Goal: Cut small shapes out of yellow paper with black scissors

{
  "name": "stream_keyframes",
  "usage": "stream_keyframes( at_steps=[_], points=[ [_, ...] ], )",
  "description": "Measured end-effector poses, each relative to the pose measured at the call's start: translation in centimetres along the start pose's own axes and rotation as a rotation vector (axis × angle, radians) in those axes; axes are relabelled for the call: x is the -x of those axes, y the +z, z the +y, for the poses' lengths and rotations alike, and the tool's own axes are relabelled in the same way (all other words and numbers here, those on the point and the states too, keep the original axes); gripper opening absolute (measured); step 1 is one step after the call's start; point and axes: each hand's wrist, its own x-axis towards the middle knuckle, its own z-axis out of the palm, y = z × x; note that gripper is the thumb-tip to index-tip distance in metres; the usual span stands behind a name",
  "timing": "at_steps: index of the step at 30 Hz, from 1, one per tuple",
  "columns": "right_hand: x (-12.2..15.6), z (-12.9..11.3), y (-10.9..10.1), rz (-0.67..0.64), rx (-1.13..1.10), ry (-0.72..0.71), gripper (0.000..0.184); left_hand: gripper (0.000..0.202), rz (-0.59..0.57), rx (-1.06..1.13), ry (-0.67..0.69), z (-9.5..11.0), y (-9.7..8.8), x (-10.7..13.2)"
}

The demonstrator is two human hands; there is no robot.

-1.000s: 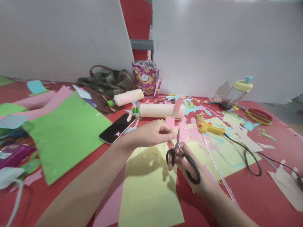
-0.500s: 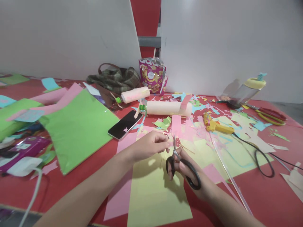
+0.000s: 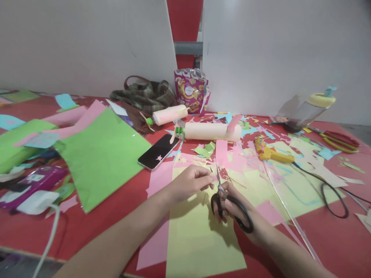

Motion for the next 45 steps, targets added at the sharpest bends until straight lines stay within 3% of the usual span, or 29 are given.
stream_keyframes(
  at_steps=[17, 23, 33, 38, 45],
  points=[
    [0.0, -0.2, 0.0, 0.001, -0.123, 0.010, 0.020, 0.028, 0.059, 0.045, -0.009, 0.2, 0.5, 0.1],
    [-0.1, -0.3, 0.0, 0.009, -0.061, 0.016, 0.017, 0.029, 0.073, 0.056, -0.017, 0.5, 0.5, 0.2],
    [-0.1, -0.2, 0.0, 0.024, -0.120, -0.003, 0.018, 0.032, 0.162, 0.318, -0.042, 0.4, 2.6, 0.4],
    [-0.1, -0.1, -0.2, 0.007, -0.152, 0.013, 0.016, 0.033, 0.267, 0.254, -0.018, 0.4, 2.8, 0.5],
    [-0.2, -0.2, -0.4, -0.017, -0.119, 0.012, 0.021, 0.030, 0.270, 0.242, -0.027, 0.3, 2.6, 0.5]
  ],
)
